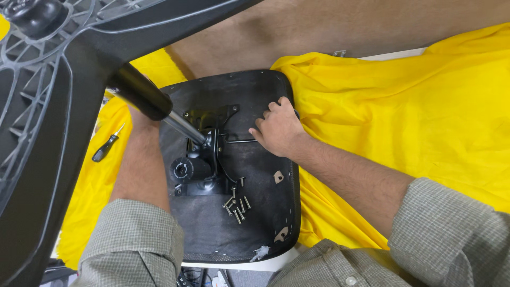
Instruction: The person assembles an office chair by securing the base to the seat using a screwdriver and multiple screws. They position the base, insert screws into the mounting holes, and tighten them to attach the components.
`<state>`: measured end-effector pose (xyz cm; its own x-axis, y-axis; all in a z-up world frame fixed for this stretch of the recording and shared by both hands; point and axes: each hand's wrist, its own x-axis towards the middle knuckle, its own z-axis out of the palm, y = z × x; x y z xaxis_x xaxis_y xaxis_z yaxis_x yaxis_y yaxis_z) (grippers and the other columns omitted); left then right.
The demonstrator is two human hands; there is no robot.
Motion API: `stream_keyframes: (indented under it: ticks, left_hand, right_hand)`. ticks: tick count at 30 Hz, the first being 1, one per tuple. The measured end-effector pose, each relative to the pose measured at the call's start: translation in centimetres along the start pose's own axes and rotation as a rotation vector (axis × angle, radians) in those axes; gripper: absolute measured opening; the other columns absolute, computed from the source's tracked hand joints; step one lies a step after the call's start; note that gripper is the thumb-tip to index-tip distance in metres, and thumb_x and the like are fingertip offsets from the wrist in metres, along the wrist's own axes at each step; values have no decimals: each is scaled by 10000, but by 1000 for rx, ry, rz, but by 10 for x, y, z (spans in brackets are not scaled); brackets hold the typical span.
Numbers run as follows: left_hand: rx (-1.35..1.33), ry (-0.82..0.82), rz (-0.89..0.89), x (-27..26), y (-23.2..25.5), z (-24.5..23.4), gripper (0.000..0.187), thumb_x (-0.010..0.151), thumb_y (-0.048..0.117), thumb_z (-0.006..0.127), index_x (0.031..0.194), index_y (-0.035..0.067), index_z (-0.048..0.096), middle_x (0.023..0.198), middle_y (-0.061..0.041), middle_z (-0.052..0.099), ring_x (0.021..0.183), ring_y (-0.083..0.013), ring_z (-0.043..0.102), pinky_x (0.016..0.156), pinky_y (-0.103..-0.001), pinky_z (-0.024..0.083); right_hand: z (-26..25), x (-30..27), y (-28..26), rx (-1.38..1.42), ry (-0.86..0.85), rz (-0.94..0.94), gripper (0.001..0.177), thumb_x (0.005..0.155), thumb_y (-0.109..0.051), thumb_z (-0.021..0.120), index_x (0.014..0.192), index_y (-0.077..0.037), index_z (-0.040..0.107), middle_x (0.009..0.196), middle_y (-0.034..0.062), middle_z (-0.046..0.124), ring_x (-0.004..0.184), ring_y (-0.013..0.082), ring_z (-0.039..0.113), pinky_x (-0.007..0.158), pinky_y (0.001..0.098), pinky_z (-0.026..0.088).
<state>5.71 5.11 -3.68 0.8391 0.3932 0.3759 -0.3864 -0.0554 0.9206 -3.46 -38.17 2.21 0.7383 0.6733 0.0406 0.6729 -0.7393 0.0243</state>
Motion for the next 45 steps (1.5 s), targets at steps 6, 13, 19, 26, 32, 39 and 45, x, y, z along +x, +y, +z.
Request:
stream_keyframes:
  ticks: [6,13,19,26,32,39,45]
  left_hand:
    - [272,-86,160,-29,46,37,387,998,270,769,1241,43,572,1098,-63,652,1044,-198,638,963,-322,505]
    - [390,16,426,-42,67,69,414,981,119,814,1273,14,540,1170,-78,609,1145,-223,601,1053,-327,476]
    - [762,140,103,-8,9,39,376,1067,216,821,1280,30,573,1157,-26,608,1091,-142,559,986,-298,416]
    - [64,-239,29,-2,13,31,443,1004,161,755,1385,82,544,1184,-27,621,1101,-136,612,999,-264,516]
    - [606,-275,56,-39,75,64,488,854,137,957,1198,62,618,1091,-17,650,1019,-152,642,912,-298,561]
    - [-186,-312,-227,-21,49,60,299,885,252,809,1040,60,640,937,-38,667,848,-170,651,735,-311,567]
    - [-261,-177,-310,-26,50,48,238,996,234,672,1100,20,687,930,-66,696,820,-190,681,710,-323,570]
  right_hand:
    - [1,-1,0,-16,28,-4,483,1056,-474,451,1031,-139,798,910,55,734,1005,216,609,974,421,410]
    - [4,-2,0,-14,67,0,471,1048,-465,468,1020,-140,807,922,49,743,1008,210,612,979,417,414]
    - [4,1,0,-40,47,3,475,1052,-463,458,1025,-144,808,945,47,745,1024,212,612,983,421,413]
    - [6,6,-2,116,163,57,365,1003,-435,542,1010,-165,788,974,81,747,1021,259,649,1007,491,409]
    - [-20,59,-5,823,484,-77,478,981,-211,646,1415,-75,499,1221,194,671,1085,382,679,906,477,553]
    - [-68,129,-34,877,672,-363,414,1096,-191,606,1466,-28,519,1185,217,724,1063,382,696,889,462,564]
    - [-80,144,-40,801,548,-287,334,898,-126,732,1203,9,702,1016,217,734,917,371,726,830,449,578]
